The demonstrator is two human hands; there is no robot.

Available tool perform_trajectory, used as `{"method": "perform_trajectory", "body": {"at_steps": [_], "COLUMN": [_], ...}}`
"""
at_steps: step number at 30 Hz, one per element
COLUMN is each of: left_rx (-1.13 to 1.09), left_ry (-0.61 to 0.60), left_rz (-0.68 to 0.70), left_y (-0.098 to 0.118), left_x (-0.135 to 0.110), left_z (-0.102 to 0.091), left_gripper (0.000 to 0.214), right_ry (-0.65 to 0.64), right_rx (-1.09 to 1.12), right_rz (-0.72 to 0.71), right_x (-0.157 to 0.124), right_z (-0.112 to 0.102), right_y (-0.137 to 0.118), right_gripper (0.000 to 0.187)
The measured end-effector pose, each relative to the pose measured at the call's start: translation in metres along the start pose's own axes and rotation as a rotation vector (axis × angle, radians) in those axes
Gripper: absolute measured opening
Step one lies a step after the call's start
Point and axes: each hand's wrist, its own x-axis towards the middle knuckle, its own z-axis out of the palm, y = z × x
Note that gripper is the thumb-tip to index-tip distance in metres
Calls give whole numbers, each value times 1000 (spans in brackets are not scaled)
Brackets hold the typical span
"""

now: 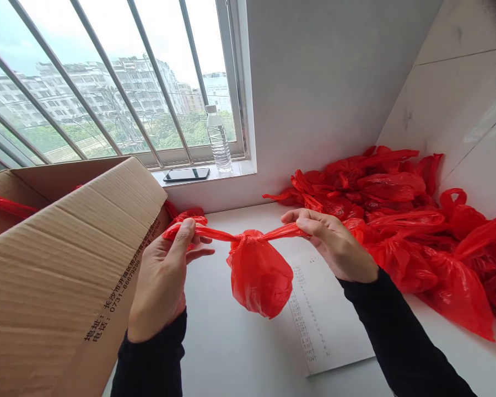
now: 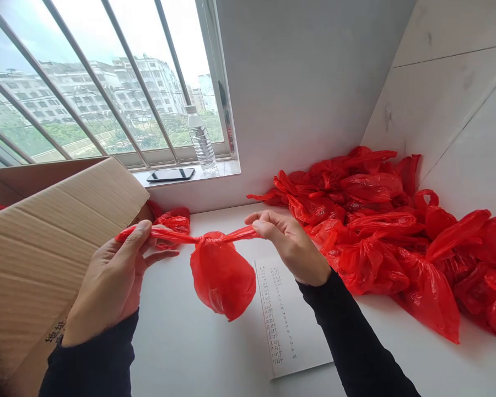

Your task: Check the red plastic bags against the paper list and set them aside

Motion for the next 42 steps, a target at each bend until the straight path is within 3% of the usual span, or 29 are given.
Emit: {"method": "perform_trajectory", "body": {"at_steps": [5, 8, 16, 21, 25, 28, 31, 33, 38, 42], "left_rx": [-587, -732, -753, -840, -829, -721, -446, -224, 312, 716], "left_ry": [-244, -293, -203, -40, 12, 10, 22, -48, -408, -465], "left_rz": [-233, -344, -543, -601, -599, -486, -167, -4, 62, 177], "left_y": [15, 21, 10, -2, -9, -12, -9, -4, -2, -18], "left_x": [-13, -18, -3, 17, 22, 18, 9, 1, -8, -7], "left_z": [20, 23, 8, -16, -19, -7, 6, 10, 11, 22], "left_gripper": [31, 36, 32, 30, 32, 34, 35, 35, 41, 35], "right_ry": [-46, -125, -174, -166, -162, -162, -167, -162, -156, -262], "right_rx": [529, 638, 423, 329, 231, 156, -2, -127, -230, -433], "right_rz": [-140, -152, 107, 146, 146, 155, 169, 165, 209, 270], "right_x": [-10, -15, -19, -19, -17, -15, -14, -14, -12, -11], "right_z": [17, 24, 47, 49, 48, 43, 36, 32, 29, 30], "right_y": [-12, -16, -14, -9, -4, -1, 0, 0, 2, 11], "right_gripper": [27, 28, 36, 38, 39, 39, 40, 41, 35, 30]}}
